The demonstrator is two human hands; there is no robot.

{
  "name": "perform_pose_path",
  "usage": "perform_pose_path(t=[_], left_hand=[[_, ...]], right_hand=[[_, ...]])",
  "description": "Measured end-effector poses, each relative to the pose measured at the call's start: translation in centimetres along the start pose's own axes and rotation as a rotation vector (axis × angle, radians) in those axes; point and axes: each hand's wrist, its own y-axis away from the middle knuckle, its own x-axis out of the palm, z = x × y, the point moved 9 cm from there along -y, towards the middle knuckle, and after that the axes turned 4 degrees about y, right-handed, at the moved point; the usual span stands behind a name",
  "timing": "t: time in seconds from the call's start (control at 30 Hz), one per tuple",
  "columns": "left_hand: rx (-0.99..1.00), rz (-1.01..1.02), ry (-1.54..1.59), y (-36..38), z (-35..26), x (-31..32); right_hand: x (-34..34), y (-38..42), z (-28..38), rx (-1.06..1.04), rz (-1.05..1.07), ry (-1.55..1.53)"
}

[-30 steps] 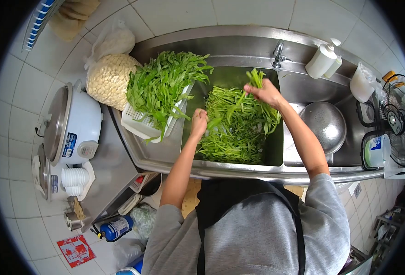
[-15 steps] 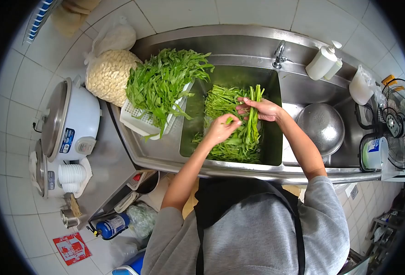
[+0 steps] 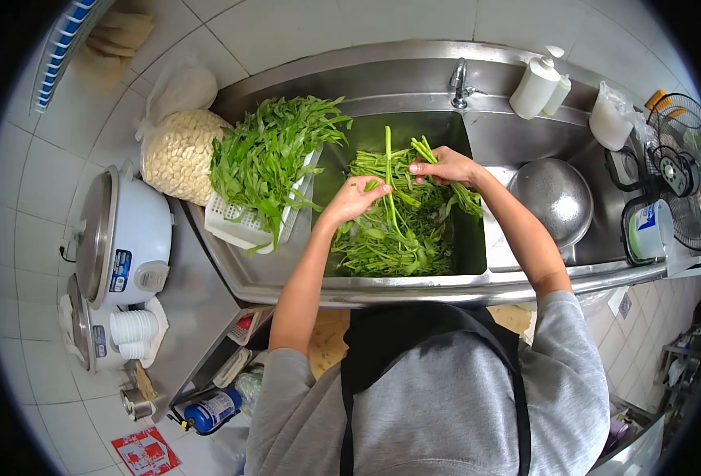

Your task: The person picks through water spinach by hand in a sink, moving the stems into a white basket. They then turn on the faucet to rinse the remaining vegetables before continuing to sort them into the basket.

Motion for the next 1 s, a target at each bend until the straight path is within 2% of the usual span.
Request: perform_pose_path(t=[0.07,0.1,0.27,0.37,0.5,0.6,0.63,0.67,0.73,0.77,0.8,0.87,0.9,0.97,1.0], left_hand=[[0.079,0.077,0.02,0.1,-0.8,0.8],[0.051,0.166,0.025,0.0,-0.8,1.5],[0.017,0.203,0.023,-0.1,-0.5,3.0],[0.329,-0.004,-0.007,-0.3,-0.8,1.3],[0.191,0.106,0.047,1.3,0.1,2.5],[0.298,0.193,0.098,1.6,-0.2,4.3],[0.237,0.241,0.072,1.6,0.4,5.0],[0.237,0.239,0.074,1.6,0.5,5.0],[0.05,0.143,-0.25,1.9,1.9,3.8],[0.216,0.065,-0.322,1.7,2.3,3.5],[0.217,0.066,-0.322,2.0,2.1,3.4],[0.009,0.007,-0.454,2.1,3.4,2.4],[0.011,0.009,-0.456,1.9,3.7,2.6],[0.245,0.08,-0.093,1.9,2.2,3.8],[0.244,0.08,-0.093,2.1,1.4,3.8]], right_hand=[[-0.1,0.1,0.5,0.005,-0.039,-0.032],[-0.1,0.0,1.0,-0.01,-0.064,-0.086],[0.3,-1.0,2.3,-0.043,-0.099,-0.187],[-1.0,-1.1,1.7,-0.019,-0.182,-0.172],[-3.3,-1.4,0.3,0.014,-0.268,-0.176],[-3.9,-1.6,0.0,0.021,-0.295,-0.176],[-4.0,-1.5,0.0,0.017,-0.304,-0.194],[-4.0,-1.4,0.1,0.013,-0.313,-0.213],[-4.2,-1.2,0.1,0.015,-0.319,-0.205],[-4.4,-1.1,0.1,0.015,-0.329,-0.199],[-4.5,-1.0,0.1,0.015,-0.33,-0.2],[-4.7,-0.9,0.1,0.016,-0.336,-0.219],[-4.8,-0.8,0.0,0.016,-0.339,-0.221],[-5.0,-0.7,-0.1,0.016,-0.362,-0.235],[-5.0,-0.8,-0.2,0.016,-0.362,-0.236]])
